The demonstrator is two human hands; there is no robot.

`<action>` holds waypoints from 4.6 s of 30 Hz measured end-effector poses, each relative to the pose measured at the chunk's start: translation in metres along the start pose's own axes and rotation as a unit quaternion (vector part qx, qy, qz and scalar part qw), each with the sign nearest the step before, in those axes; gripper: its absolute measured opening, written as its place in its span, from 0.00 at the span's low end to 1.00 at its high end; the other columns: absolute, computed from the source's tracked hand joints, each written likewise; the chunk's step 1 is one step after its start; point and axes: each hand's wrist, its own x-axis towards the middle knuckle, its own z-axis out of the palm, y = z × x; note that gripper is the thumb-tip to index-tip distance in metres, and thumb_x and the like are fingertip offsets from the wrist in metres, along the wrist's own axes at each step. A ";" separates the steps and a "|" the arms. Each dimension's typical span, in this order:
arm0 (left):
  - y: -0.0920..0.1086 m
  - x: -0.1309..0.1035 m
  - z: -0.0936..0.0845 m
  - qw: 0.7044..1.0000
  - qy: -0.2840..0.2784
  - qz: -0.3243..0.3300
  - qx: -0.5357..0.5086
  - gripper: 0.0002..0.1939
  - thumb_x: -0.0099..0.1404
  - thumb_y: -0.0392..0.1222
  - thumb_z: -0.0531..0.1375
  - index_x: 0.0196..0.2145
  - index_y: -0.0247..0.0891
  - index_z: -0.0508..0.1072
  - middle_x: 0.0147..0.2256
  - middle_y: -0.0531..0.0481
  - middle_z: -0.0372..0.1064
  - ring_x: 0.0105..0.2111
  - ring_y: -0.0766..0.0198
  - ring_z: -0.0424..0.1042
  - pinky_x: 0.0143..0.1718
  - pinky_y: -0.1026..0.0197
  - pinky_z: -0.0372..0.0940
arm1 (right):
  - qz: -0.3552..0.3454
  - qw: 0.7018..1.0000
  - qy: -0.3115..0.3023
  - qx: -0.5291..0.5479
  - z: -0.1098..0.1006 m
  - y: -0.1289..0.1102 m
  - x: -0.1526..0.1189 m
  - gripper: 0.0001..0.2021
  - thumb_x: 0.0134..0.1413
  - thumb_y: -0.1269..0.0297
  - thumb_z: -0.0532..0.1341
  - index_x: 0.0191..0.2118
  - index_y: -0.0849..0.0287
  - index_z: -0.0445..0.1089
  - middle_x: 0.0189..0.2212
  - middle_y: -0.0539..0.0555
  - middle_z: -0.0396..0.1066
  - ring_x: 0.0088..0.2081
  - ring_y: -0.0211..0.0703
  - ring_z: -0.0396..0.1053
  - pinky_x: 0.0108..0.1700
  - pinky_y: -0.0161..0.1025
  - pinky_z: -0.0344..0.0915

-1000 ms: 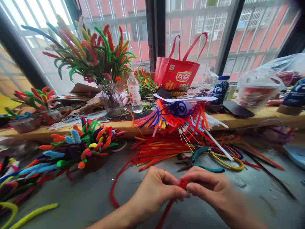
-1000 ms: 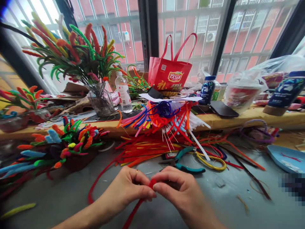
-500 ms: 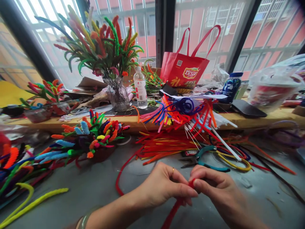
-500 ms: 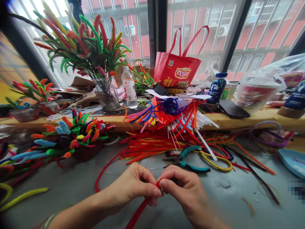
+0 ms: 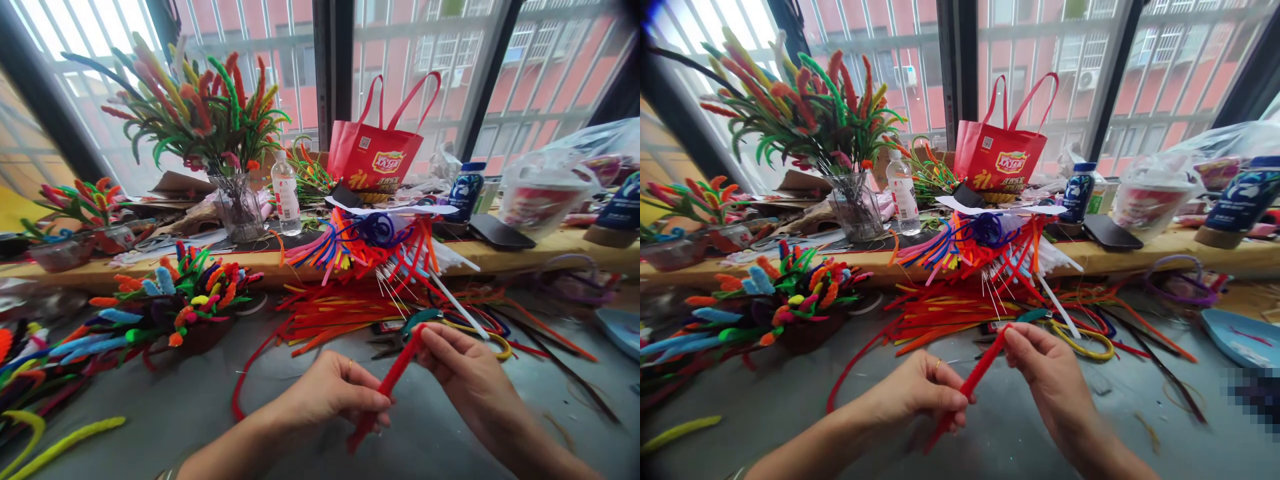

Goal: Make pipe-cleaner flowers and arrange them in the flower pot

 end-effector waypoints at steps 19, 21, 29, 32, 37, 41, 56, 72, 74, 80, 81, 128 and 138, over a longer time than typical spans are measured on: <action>0.010 0.003 -0.001 0.935 0.278 0.215 0.044 0.06 0.49 0.41 0.66 0.22 0.36 0.75 0.21 0.53 0.66 0.23 0.69 0.60 0.27 0.67 0.54 | -0.255 0.934 -0.063 -0.242 0.000 0.002 -0.013 0.05 0.44 0.68 0.65 0.27 0.50 0.77 0.25 0.50 0.73 0.28 0.40 0.69 0.30 0.33 0.67; 0.010 0.003 0.000 0.949 0.246 0.193 0.045 0.13 0.52 0.48 0.64 0.19 0.35 0.74 0.17 0.53 0.62 0.20 0.70 0.56 0.23 0.67 0.51 | -0.353 0.884 -0.067 -0.297 -0.004 0.003 -0.018 0.12 0.44 0.73 0.64 0.33 0.46 0.78 0.28 0.49 0.75 0.29 0.40 0.71 0.31 0.33 0.67; 0.004 -0.006 0.018 0.994 0.087 0.030 -0.051 0.14 0.46 0.49 0.67 0.19 0.34 0.72 0.18 0.55 0.61 0.20 0.72 0.55 0.20 0.68 0.48 | -0.453 0.799 -0.133 -0.372 -0.010 0.026 -0.040 0.14 0.62 0.57 0.51 0.48 0.39 0.70 0.37 0.48 0.78 0.39 0.43 0.73 0.47 0.38 0.65; 0.006 -0.007 0.018 0.994 0.089 0.009 -0.067 0.14 0.43 0.47 0.68 0.17 0.34 0.70 0.17 0.56 0.60 0.20 0.72 0.56 0.20 0.68 0.48 | -0.470 0.786 -0.125 -0.382 -0.010 0.030 -0.042 0.15 0.63 0.57 0.49 0.50 0.39 0.68 0.37 0.49 0.77 0.40 0.44 0.73 0.48 0.39 0.66; 0.005 -0.006 0.016 0.994 0.092 0.031 -0.057 0.14 0.45 0.46 0.68 0.18 0.34 0.70 0.17 0.56 0.62 0.19 0.73 0.56 0.21 0.68 0.48 | -0.572 0.681 -0.176 -0.422 -0.017 0.019 -0.027 0.17 0.64 0.63 0.47 0.52 0.49 0.67 0.36 0.49 0.77 0.38 0.40 0.73 0.43 0.35 0.70; 0.006 -0.007 0.018 0.994 0.088 0.034 -0.058 0.14 0.44 0.46 0.68 0.19 0.34 0.70 0.19 0.55 0.65 0.19 0.74 0.58 0.20 0.68 0.50 | -0.634 0.584 -0.219 -0.458 -0.022 0.007 -0.016 0.16 0.63 0.70 0.47 0.46 0.63 0.71 0.34 0.55 0.76 0.37 0.39 0.72 0.40 0.32 0.71; 0.000 -0.005 0.015 0.980 0.131 0.088 -0.119 0.12 0.49 0.45 0.67 0.29 0.34 0.77 0.24 0.53 0.67 0.22 0.74 0.58 0.20 0.72 0.54 | -0.564 0.677 -0.264 -0.394 -0.010 0.023 -0.014 0.09 0.58 0.75 0.53 0.39 0.61 0.69 0.27 0.52 0.70 0.27 0.37 0.66 0.27 0.33 0.63; -0.002 -0.001 0.012 0.977 0.136 0.130 -0.095 0.09 0.52 0.42 0.65 0.22 0.32 0.77 0.22 0.49 0.72 0.20 0.73 0.63 0.25 0.70 0.58 | -0.205 0.829 -0.369 -0.367 0.004 0.006 -0.020 0.07 0.53 0.70 0.59 0.25 0.60 0.69 0.23 0.50 0.69 0.27 0.36 0.65 0.30 0.32 0.60; -0.001 -0.001 0.012 0.978 0.136 0.137 -0.083 0.09 0.51 0.43 0.65 0.23 0.32 0.77 0.21 0.49 0.71 0.20 0.72 0.63 0.26 0.69 0.58 | -0.151 0.847 -0.345 -0.376 0.006 0.007 -0.019 0.09 0.53 0.67 0.60 0.23 0.61 0.69 0.23 0.50 0.68 0.27 0.36 0.64 0.31 0.32 0.59; -0.001 -0.003 0.011 0.981 0.106 0.159 -0.017 0.09 0.52 0.43 0.64 0.26 0.33 0.78 0.22 0.50 0.71 0.23 0.69 0.64 0.29 0.66 0.59 | 0.055 0.893 -0.316 -0.316 0.011 0.003 -0.019 0.11 0.49 0.62 0.60 0.20 0.61 0.67 0.18 0.47 0.62 0.23 0.35 0.59 0.26 0.32 0.54; -0.001 -0.004 0.012 0.981 0.103 0.163 -0.006 0.10 0.53 0.43 0.63 0.27 0.34 0.79 0.22 0.50 0.70 0.24 0.69 0.64 0.29 0.66 0.59 | 0.074 0.896 -0.313 -0.307 0.011 0.003 -0.019 0.12 0.48 0.61 0.60 0.20 0.61 0.67 0.18 0.47 0.62 0.23 0.35 0.59 0.25 0.32 0.54; -0.005 -0.007 0.014 0.952 0.154 0.260 -0.040 0.08 0.59 0.44 0.61 0.31 0.38 0.78 0.29 0.49 0.76 0.30 0.66 0.71 0.35 0.65 0.64 | 0.072 0.930 -0.286 -0.219 0.011 0.012 -0.021 0.16 0.51 0.53 0.59 0.22 0.62 0.68 0.18 0.48 0.65 0.20 0.32 0.61 0.24 0.30 0.59; -0.006 -0.004 0.014 0.941 0.176 0.282 -0.068 0.05 0.58 0.41 0.62 0.29 0.42 0.79 0.29 0.53 0.76 0.30 0.68 0.71 0.35 0.68 0.64 | 0.065 0.931 -0.279 -0.227 0.010 0.014 -0.021 0.09 0.46 0.60 0.62 0.24 0.61 0.70 0.18 0.47 0.65 0.20 0.32 0.62 0.24 0.30 0.60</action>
